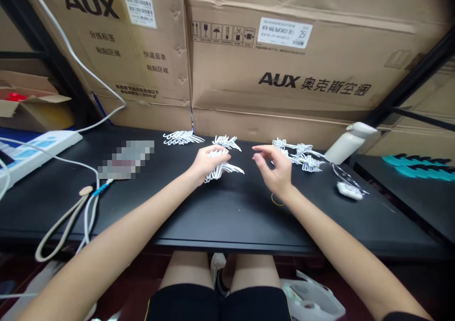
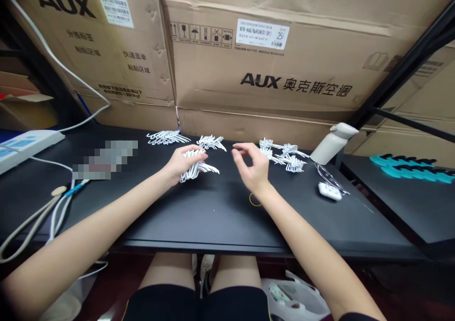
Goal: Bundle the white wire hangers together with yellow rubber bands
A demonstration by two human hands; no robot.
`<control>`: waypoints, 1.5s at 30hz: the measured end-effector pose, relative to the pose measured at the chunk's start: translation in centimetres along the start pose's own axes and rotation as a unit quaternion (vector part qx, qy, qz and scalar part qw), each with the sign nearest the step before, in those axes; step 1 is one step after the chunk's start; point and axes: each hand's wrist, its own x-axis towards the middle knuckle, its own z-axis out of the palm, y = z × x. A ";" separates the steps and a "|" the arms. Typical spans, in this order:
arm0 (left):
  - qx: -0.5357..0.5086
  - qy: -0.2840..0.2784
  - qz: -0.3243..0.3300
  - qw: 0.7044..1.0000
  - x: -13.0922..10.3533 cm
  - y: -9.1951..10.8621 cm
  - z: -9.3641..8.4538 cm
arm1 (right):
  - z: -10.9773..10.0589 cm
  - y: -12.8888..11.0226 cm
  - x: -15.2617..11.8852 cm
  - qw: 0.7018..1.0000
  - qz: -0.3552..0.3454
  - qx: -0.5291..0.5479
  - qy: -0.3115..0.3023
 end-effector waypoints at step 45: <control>-0.041 0.053 -0.026 0.997 0.8 0.2 -1.2 | -6.5 1.2 0.4 0.876 0.354 0.202 -0.258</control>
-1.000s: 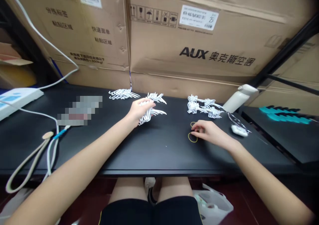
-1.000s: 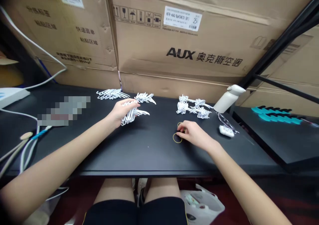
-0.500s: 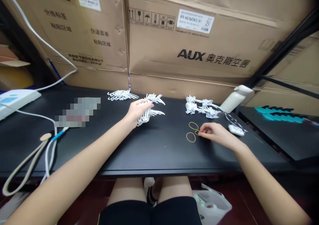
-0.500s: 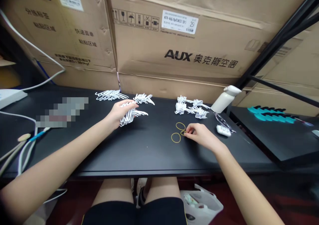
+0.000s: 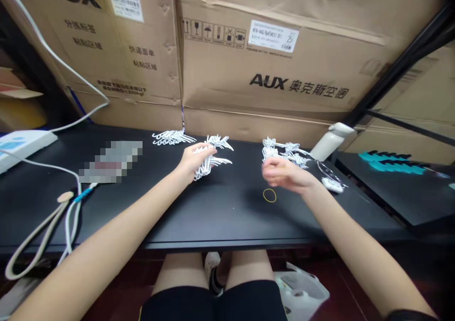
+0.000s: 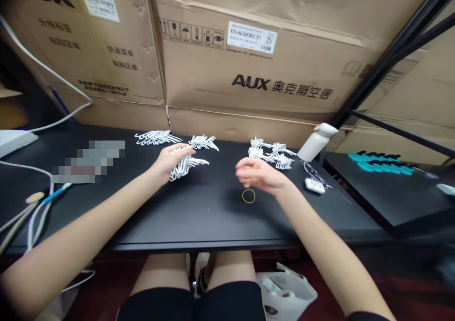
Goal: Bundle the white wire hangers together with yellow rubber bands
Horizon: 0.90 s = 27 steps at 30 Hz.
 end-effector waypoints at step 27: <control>0.004 -0.001 -0.009 1.000 -0.7 -0.3 0.7 | 5.0 1.7 5.3 0.955 0.032 0.286 0.073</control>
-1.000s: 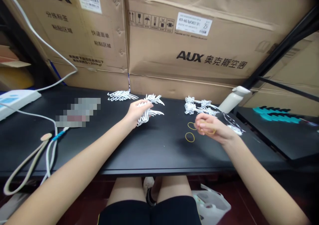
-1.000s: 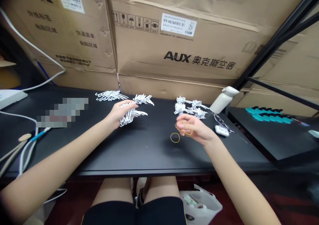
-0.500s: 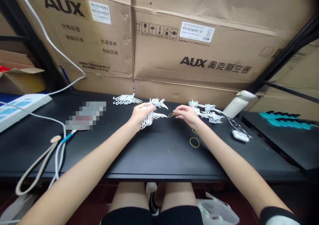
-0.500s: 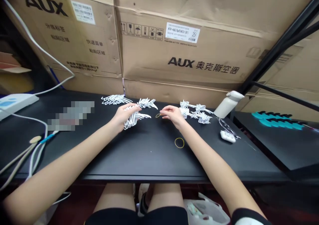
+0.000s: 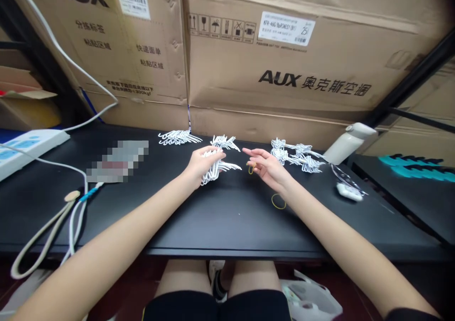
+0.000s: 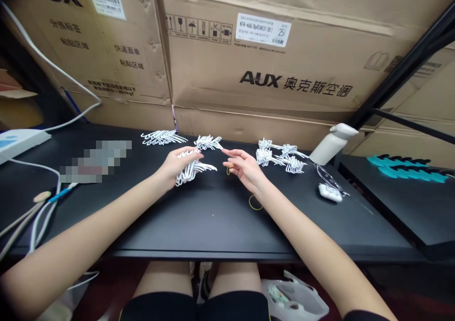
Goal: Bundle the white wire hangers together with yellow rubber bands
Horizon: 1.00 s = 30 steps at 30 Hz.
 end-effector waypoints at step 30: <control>-0.002 0.015 -0.004 1.000 0.1 0.3 -0.1 | -3.9 -0.7 0.8 0.846 -0.126 -0.516 -0.051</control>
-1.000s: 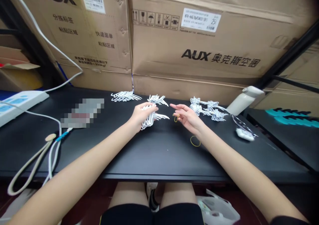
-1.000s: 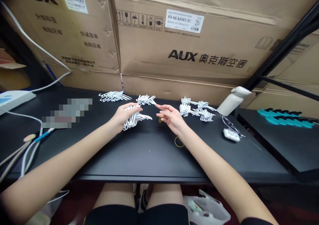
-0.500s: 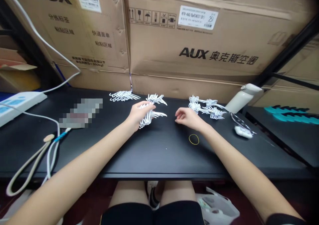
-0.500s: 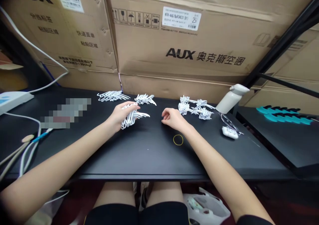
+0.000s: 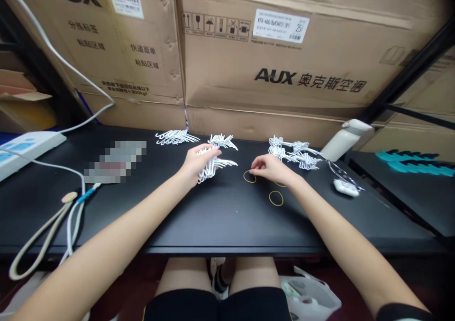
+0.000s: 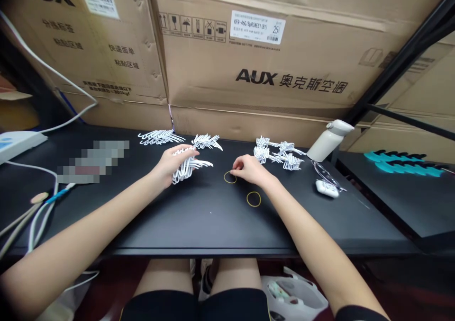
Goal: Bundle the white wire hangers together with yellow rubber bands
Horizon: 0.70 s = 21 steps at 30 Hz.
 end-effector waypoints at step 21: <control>-0.006 -0.067 0.003 0.998 -0.7 -0.1 0.6 | 2.2 -5.1 -1.3 0.863 0.069 0.501 0.009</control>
